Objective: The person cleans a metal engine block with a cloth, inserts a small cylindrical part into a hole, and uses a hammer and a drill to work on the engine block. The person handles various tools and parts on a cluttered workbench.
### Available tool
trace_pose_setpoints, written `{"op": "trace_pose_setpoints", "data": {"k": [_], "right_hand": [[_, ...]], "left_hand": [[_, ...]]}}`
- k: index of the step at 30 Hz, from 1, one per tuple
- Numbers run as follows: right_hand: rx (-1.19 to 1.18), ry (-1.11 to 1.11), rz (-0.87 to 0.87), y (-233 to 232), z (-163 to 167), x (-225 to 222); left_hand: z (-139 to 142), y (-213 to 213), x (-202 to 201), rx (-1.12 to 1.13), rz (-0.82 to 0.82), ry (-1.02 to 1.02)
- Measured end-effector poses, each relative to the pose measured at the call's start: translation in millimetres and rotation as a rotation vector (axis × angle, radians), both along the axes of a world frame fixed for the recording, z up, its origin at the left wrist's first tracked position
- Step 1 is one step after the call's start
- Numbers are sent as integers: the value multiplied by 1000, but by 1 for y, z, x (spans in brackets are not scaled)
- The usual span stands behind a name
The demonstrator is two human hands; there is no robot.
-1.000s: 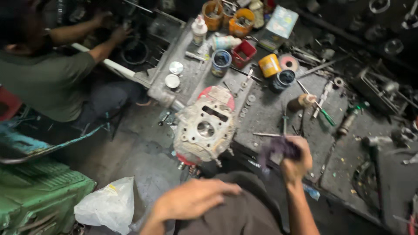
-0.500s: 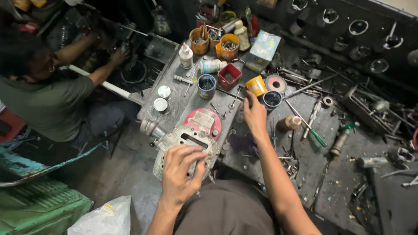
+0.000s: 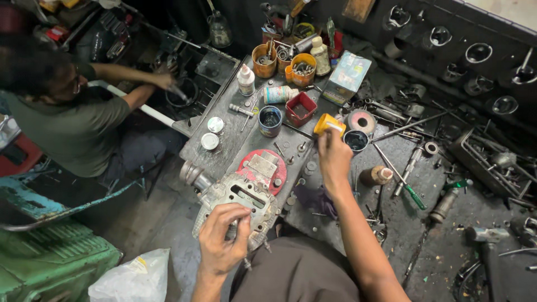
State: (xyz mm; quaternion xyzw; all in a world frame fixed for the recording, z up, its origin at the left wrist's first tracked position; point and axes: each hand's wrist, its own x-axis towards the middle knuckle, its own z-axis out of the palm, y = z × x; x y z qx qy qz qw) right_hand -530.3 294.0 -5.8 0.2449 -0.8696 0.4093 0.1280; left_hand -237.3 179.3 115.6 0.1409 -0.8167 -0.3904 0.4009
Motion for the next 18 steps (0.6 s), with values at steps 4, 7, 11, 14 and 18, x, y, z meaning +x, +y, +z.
{"op": "trace_pose_setpoints", "data": {"k": [4,7,11,14,18], "right_hand": [[43,-95,-61,22,16,21],[192,-141,40,28,5,24],[367,-149,139,43,-13,23],[547,-285,227,58,-16,34],[671,-399,262,59,-16,66]], "left_hand": [[2,0,3,-50,-33,-37],[3,2,10,-36,-78,-30],[4,7,20,-74,-100,-15],[4,13,28,-46,-65,-10],[1,14,35,24,-13,18]]}}
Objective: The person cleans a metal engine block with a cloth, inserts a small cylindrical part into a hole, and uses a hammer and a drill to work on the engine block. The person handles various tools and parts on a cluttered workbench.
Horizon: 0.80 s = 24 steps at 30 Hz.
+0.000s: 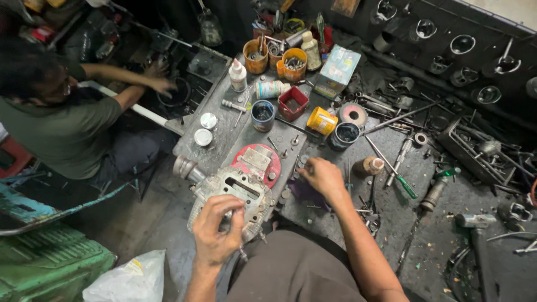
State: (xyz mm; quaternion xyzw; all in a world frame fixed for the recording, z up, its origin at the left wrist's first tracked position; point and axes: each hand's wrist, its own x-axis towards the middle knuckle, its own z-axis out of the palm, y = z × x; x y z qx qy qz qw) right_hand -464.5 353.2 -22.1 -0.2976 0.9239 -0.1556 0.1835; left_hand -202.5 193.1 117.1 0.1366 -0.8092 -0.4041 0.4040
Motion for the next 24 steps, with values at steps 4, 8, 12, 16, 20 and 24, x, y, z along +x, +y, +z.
{"op": "trace_pose_setpoints", "data": {"k": [4,8,12,16,20,24], "right_hand": [[-11,-30,-53,-9,-9,27],[-47,-81,-113,-8,-32,38],[-79,-165,-58,-4,-48,43],[-284,-244,-67,11,-12,50],[-637,-446,219,46,74,68],[-599,-327,318,49,135,106]], "left_hand": [[-3,0,4,38,-7,5],[-3,1,13,-31,-12,-26],[1,4,21,-42,-14,-41],[11,12,24,15,-19,-57],[35,29,23,71,-86,-153],[56,48,13,79,-249,-111]]}}
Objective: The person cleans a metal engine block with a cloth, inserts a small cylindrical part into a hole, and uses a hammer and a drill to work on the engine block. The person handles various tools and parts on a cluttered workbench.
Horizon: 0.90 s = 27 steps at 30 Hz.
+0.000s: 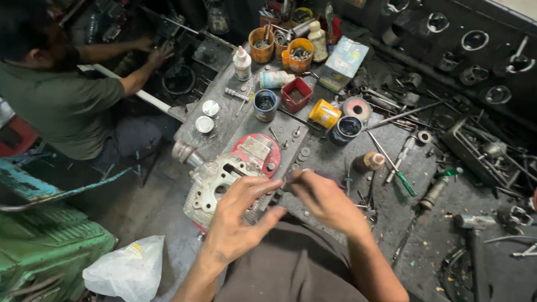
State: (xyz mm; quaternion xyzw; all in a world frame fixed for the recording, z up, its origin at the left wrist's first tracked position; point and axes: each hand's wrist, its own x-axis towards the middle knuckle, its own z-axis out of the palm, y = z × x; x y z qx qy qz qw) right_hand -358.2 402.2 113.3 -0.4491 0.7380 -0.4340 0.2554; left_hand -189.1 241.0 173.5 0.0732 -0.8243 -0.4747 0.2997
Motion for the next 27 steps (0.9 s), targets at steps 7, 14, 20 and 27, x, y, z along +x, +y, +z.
{"op": "trace_pose_setpoints", "data": {"k": [7,14,20,27], "right_hand": [[-281,349,-1,-9,12,26],[-552,-640,-366,8,-21,32],[-595,-615,-366,25,-34,30],[-584,-718,-313,29,-37,41]], "left_hand": [[-7,14,-9,-41,75,98],[-25,24,1,69,-73,257],[-20,34,3,29,-128,279],[-11,49,4,73,-63,274]]}}
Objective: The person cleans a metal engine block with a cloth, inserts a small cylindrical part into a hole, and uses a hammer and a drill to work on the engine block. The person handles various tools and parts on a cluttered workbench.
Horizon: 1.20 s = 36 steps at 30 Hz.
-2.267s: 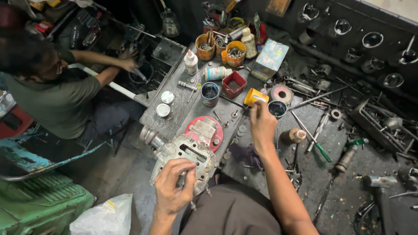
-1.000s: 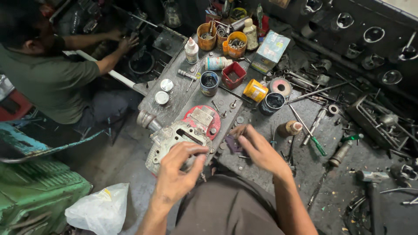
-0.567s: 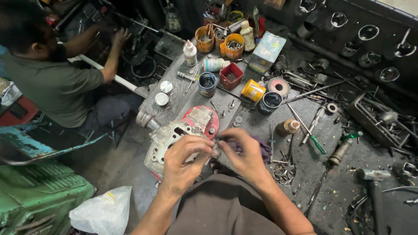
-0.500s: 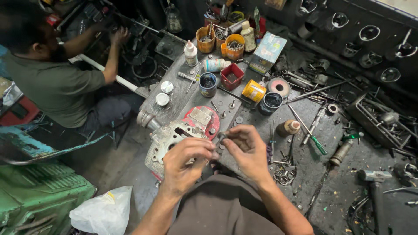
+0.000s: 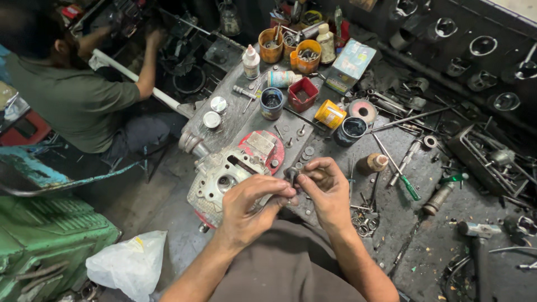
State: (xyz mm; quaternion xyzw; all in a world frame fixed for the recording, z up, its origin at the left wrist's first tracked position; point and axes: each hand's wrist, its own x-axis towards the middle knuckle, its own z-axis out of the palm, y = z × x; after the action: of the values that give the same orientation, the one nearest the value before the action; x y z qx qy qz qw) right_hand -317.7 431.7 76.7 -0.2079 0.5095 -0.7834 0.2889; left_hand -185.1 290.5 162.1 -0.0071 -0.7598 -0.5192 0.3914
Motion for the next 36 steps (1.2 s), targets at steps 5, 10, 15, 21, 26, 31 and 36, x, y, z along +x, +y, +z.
{"op": "trace_pose_setpoints", "data": {"k": [5,10,15,21,26,31,36], "right_hand": [[-39,-114,28,2,-7,6],[-95,-270,51,4,-9,13],[9,-169,-7,5,-4,16],[700,563,156,27,-11,-31],[1253,1299,107,54,-49,-46],[1310,1078,-41,71,-74,-40],[1257,756,-106,67,-73,-56]], "left_hand": [[-3,6,4,-90,-36,34],[-6,12,10,-99,-78,7],[-10,17,15,-41,-287,-5],[-22,12,17,452,-359,159],[-34,-14,20,882,-265,287],[-47,-21,14,794,-209,298],[-55,-17,0,823,-287,224]]}}
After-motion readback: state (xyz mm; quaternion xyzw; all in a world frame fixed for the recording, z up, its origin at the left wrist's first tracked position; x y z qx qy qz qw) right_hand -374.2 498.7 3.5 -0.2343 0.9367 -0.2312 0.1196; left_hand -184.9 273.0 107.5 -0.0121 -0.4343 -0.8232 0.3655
